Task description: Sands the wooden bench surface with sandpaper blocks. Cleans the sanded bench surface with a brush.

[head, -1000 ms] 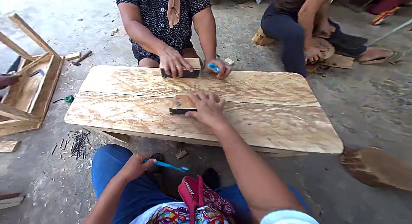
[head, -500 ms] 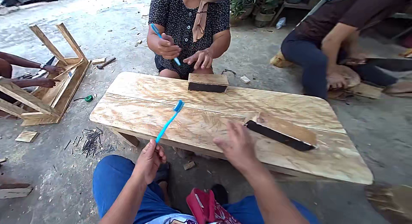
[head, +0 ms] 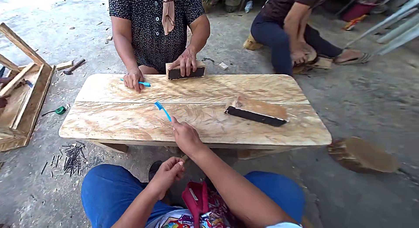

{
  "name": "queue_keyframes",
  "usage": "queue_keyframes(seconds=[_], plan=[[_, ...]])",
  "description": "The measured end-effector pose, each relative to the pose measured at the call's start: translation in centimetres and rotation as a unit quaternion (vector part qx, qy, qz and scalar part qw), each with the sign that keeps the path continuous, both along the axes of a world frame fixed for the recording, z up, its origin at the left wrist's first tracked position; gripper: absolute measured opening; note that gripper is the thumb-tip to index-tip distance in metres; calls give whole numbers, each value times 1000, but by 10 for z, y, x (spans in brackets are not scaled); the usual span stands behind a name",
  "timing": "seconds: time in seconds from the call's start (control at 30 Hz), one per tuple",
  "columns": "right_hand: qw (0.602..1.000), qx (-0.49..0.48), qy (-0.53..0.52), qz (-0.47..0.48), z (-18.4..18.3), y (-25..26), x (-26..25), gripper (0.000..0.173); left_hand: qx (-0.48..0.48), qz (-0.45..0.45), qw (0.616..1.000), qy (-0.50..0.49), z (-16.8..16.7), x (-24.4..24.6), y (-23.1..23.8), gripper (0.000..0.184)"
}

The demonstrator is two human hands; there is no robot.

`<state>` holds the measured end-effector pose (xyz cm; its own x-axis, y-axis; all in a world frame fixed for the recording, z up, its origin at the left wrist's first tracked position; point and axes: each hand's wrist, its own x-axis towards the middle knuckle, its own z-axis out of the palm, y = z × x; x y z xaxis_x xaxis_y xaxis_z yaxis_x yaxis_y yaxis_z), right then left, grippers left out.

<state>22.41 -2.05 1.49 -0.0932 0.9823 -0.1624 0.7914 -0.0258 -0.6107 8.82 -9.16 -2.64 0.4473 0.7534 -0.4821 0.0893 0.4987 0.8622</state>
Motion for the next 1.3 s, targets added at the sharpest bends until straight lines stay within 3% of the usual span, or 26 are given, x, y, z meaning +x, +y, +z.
queue_keyframes(seconds=[0.1,0.17,0.3,0.4,0.47,0.57,0.67,0.7,0.77,0.87,0.93,1.03,1.1,1.17,1.3], plan=[[991,-74,-82,69,8,7,-8,56,147,6,989,6,17,-10,8,19],[990,-84,-96,64,11,11,1,57,234,-24,972,-2,38,-8,25,24],[988,-65,-106,-97,-3,-4,75,54,385,-169,906,58,83,12,62,24],[961,-98,-146,-214,2,-28,125,53,463,-268,840,94,107,50,79,27],[964,-114,-143,-195,11,-45,112,54,504,-320,796,100,117,89,84,25],[990,-79,-100,-52,6,-63,52,36,543,-381,736,135,122,161,93,28],[998,-46,-38,10,0,-69,31,32,555,-404,695,216,108,229,110,56],[999,-41,-34,-8,2,-69,39,32,550,-409,683,254,100,244,115,69],[989,-121,-62,-64,11,-62,70,37,532,-424,656,328,87,264,124,91],[971,-166,-89,-148,14,-66,107,48,527,-440,618,383,72,283,136,107],[977,-160,-58,-128,19,-79,100,45,534,-437,610,389,62,292,143,106],[989,-142,19,-30,14,-96,69,38,556,-437,591,388,54,296,152,89],[991,-126,19,-26,7,-97,75,38,576,-422,598,365,55,285,154,80],[990,-93,-36,-104,0,-104,111,52,604,-369,632,315,61,252,155,76],[925,-74,-122,-353,-10,-152,232,50,611,-229,702,285,85,142,162,77]])
